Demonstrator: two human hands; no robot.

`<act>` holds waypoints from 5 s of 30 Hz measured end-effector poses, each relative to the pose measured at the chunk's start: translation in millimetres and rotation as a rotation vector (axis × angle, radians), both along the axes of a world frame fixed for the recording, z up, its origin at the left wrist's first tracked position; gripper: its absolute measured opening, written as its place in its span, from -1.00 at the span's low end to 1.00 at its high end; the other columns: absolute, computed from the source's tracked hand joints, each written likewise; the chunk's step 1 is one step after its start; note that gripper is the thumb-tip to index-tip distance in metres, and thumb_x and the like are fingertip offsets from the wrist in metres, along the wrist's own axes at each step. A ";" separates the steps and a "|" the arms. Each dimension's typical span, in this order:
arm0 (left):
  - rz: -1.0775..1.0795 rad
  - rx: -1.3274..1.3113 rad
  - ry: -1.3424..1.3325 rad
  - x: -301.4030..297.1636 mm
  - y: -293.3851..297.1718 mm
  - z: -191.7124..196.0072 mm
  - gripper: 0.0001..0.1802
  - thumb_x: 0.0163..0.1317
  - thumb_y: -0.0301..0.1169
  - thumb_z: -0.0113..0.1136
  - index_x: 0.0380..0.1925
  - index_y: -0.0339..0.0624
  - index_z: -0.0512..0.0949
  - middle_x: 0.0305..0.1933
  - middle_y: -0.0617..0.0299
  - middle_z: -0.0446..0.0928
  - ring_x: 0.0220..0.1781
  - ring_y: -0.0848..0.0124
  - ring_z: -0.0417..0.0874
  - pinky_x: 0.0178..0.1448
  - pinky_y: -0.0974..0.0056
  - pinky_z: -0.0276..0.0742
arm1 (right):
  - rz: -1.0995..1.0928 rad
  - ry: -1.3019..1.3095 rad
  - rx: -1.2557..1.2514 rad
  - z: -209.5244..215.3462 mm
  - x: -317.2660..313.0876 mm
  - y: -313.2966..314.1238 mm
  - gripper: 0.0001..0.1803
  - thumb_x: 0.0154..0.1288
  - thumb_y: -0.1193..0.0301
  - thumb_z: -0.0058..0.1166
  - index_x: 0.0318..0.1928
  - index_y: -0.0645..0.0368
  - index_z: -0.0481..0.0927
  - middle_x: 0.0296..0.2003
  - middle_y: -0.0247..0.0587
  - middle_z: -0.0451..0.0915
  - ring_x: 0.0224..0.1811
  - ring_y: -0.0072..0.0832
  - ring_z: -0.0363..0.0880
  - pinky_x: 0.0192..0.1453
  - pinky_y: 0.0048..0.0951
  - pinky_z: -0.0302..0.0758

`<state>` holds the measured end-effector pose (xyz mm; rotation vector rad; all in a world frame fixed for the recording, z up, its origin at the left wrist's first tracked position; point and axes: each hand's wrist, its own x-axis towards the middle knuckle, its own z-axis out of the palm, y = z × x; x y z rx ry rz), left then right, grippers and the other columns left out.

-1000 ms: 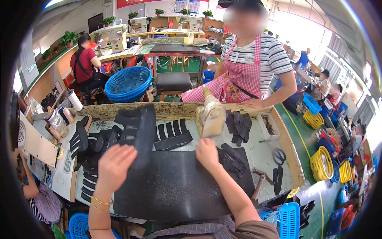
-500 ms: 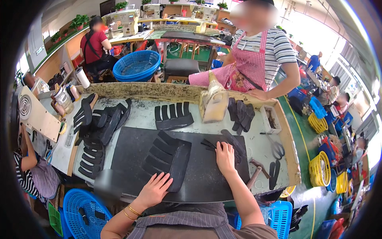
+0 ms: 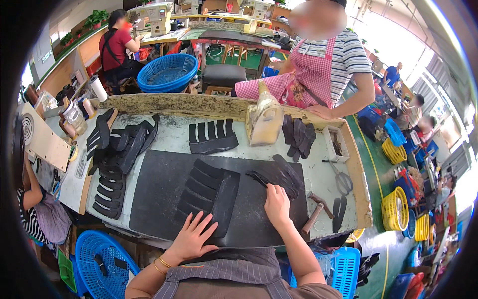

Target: Arranging and assembling black synthetic shoe components on a workstation.

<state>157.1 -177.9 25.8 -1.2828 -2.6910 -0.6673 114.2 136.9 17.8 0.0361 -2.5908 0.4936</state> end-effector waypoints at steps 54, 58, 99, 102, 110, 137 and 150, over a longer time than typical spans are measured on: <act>0.224 -0.008 0.058 -12.6 -65.8 -12.6 -0.24 0.20 0.12 0.18 0.12 -0.37 0.53 0.17 0.01 0.55 0.31 0.15 0.49 0.48 -0.09 0.13 | 0.306 -0.705 -0.779 6.2 38.5 -131.5 -0.81 0.26 0.50 0.26 -0.14 0.26 0.62 -0.35 -0.14 0.71 -0.47 -0.54 0.65 -0.36 -0.51 0.55; 0.231 -0.032 0.056 -12.0 -65.0 -12.8 -0.20 0.19 0.15 0.16 0.20 -0.34 0.50 0.18 0.07 0.55 0.31 0.18 0.48 0.50 -0.10 0.08 | 0.354 -0.720 -0.744 4.2 37.5 -125.5 -0.85 0.27 0.50 0.24 -0.17 0.26 0.63 -0.37 -0.16 0.71 -0.52 -0.58 0.60 -0.41 -0.52 0.50; 0.070 -0.040 -0.002 -3.2 -14.0 3.6 -0.22 0.17 0.27 0.13 0.25 0.01 0.50 0.39 0.00 0.31 0.44 -0.14 0.18 0.46 -0.31 0.02 | 0.050 -0.057 0.170 -15.3 -15.2 24.9 -0.71 0.19 0.60 0.09 -0.03 0.31 0.56 -0.18 -0.01 0.53 -0.12 -0.08 0.49 0.02 -0.18 0.49; 0.003 -0.044 -0.019 -1.7 -15.9 -8.5 -0.25 0.17 0.27 0.14 0.26 0.14 0.50 0.42 0.12 0.33 0.46 -0.14 0.18 0.47 -0.33 0.03 | 0.048 0.022 0.115 1.0 -19.5 17.5 -0.75 0.24 0.61 0.06 -0.06 0.32 0.55 -0.22 0.00 0.56 -0.16 -0.04 0.51 -0.03 -0.15 0.50; -0.005 -0.039 0.030 -9.6 -13.0 -14.9 -0.27 0.20 0.30 0.09 0.24 0.14 0.52 0.39 0.13 0.36 0.45 -0.14 0.23 0.45 -0.31 0.08 | 0.089 -0.018 -0.164 26.1 -3.6 -34.9 -0.80 0.31 0.61 0.04 -0.05 0.29 0.53 -0.26 0.04 0.58 -0.19 -0.03 0.59 -0.11 -0.17 0.53; 0.267 0.125 0.018 -28.1 -45.0 -17.3 -0.28 0.16 0.00 0.28 0.08 -0.46 0.52 0.19 -0.07 0.49 0.31 0.01 0.45 0.45 -0.09 0.24 | 0.309 -0.763 -0.926 9.4 -2.9 -128.6 -0.83 0.33 0.47 0.21 -0.13 0.30 0.65 -0.37 -0.21 0.70 -0.47 -0.60 0.64 -0.37 -0.56 0.55; 0.209 0.145 0.043 -37.4 -45.9 -16.1 -0.28 0.17 0.03 0.27 -0.03 -0.53 0.54 0.05 -0.13 0.49 0.30 -0.07 0.44 0.41 -0.12 0.30 | 0.341 -0.799 -0.853 0.1 -10.5 -138.5 -0.82 0.31 0.46 0.21 -0.14 0.32 0.64 -0.39 -0.18 0.71 -0.50 -0.56 0.66 -0.38 -0.52 0.56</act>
